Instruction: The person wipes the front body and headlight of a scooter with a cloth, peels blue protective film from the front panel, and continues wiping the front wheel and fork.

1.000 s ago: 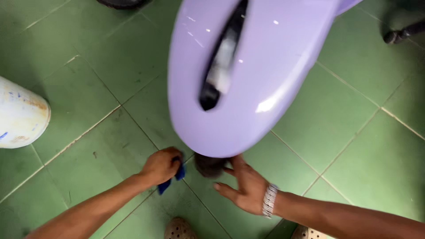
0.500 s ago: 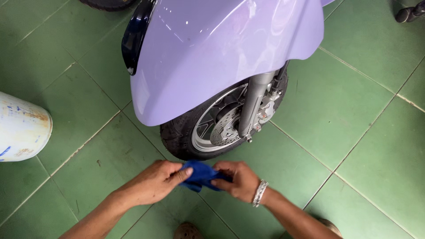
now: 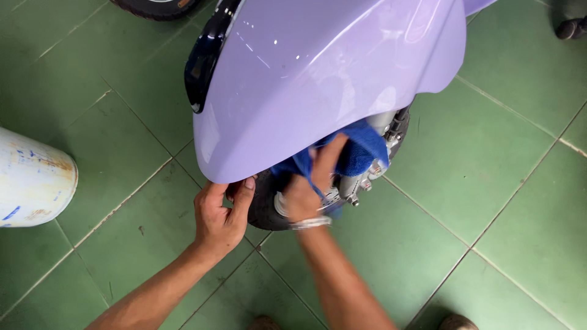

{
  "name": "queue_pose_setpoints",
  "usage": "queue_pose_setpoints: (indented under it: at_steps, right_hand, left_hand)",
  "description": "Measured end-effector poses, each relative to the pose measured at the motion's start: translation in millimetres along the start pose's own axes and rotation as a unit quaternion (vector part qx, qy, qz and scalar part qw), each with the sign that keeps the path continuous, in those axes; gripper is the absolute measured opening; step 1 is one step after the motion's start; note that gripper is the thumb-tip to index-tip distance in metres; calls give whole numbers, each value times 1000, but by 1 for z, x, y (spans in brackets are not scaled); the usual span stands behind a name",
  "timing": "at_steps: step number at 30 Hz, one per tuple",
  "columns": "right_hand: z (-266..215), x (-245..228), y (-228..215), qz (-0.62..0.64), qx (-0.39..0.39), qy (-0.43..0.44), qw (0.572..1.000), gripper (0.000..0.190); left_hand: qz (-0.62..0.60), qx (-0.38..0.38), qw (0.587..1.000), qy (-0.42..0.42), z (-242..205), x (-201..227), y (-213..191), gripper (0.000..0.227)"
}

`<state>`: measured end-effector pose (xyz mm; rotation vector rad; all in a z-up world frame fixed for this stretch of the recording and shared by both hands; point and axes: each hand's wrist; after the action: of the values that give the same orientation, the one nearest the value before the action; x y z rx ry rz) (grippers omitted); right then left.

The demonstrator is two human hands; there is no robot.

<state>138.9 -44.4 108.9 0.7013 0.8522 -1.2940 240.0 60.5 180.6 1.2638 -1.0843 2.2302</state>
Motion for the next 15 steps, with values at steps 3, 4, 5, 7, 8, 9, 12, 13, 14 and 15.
queue_pose_setpoints:
  at_steps: [3,4,5,7,8,9,12,13,14,15]
  right_hand:
    - [-36,-16,51,-103,33,-78,991,62]
    - [-59,-18,53,-44,26,-34,998,62]
    - [-89,-20,47,11,15,10,1000,63]
    - [-138,-4,38,-64,-29,-9,998,72]
    - [-156,16,32,-58,-48,-27,997,69]
    - [-174,40,15,-52,-67,-42,995,66]
    - [-181,127,-54,-170,-221,-82,957,44]
    - [-168,151,-86,-227,-336,-104,908,48]
    - [-145,172,-115,-279,-446,-122,842,53]
    - [-117,187,-140,-287,-485,-68,823,40]
  left_hand:
    - [-103,-37,980,-167,10,-12,-2,19]
    - [-89,-41,982,-162,12,-15,-3,18]
    - [-82,-46,983,-160,10,-17,-1,18]
    - [-81,-60,984,-148,7,-22,-1,19]
    - [-88,-68,984,-136,6,-24,-1,20]
    - [-95,-77,984,-127,4,-24,0,23]
    - [-88,-66,985,-131,-1,-19,-3,14]
    - [-59,-54,993,-85,-5,-16,1,14]
    - [-31,-42,998,-39,-14,-12,6,13]
    - [0,-29,1000,11,-21,-11,7,13]
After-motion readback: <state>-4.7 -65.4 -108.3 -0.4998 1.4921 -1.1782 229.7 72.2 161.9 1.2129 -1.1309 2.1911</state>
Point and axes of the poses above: each hand's wrist, its own z-axis towards the middle knuckle, its own y-axis out of the palm, x = y × z, and after that the axes turned 13 degrees about -y, right-handed
